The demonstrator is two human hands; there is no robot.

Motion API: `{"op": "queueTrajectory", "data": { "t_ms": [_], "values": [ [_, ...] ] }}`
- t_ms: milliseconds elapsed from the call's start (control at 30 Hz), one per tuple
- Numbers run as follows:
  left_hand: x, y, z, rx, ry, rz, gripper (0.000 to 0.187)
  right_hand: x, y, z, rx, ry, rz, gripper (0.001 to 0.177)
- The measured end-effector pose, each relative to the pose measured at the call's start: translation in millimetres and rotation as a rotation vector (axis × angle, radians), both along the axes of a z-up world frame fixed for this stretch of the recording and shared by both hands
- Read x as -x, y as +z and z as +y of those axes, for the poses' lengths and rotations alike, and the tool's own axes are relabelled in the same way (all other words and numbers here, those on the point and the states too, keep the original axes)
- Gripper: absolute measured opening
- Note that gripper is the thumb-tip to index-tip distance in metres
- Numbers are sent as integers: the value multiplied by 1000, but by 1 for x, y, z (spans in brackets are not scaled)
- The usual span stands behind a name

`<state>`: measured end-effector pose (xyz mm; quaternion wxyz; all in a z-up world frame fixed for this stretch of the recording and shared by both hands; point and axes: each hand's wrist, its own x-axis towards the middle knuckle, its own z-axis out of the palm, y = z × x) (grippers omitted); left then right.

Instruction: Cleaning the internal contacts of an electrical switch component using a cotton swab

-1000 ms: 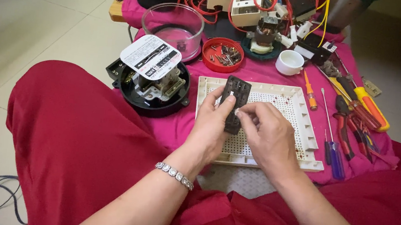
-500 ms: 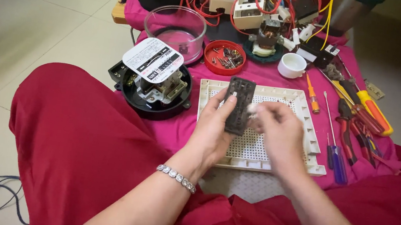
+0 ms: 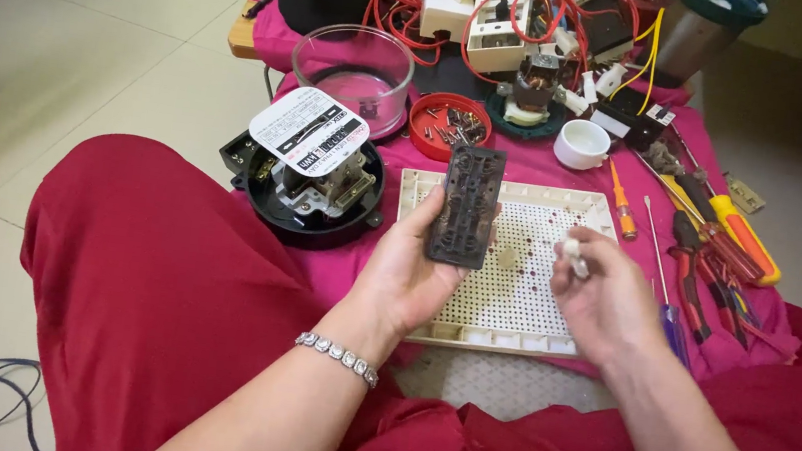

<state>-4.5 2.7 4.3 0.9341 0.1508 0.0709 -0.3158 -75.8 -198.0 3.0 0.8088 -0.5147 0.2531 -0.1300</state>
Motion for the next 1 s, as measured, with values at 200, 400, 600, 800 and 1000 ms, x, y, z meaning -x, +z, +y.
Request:
{"op": "queueTrajectory", "data": {
  "t_ms": [200, 400, 600, 800, 1000],
  "values": [
    [-17, -29, -6, -153, 157, -4, 30, 8, 26, 54, 399, 308, 197, 42],
    [-18, -26, -7, -195, 231, 44, 25, 3, 18, 70, 442, 442, 190, 31],
    [-19, -22, -6, -219, 213, 2, 30, -8, 17, 72, 331, 405, 94, 25],
    [-3, 5, 1, -431, 133, -187, 75, -32, 28, 64, 264, 302, 96, 22],
    [-10, 4, -2, -786, 456, -294, 48, -80, 22, 69, 338, 259, 114, 23]
  ]
}}
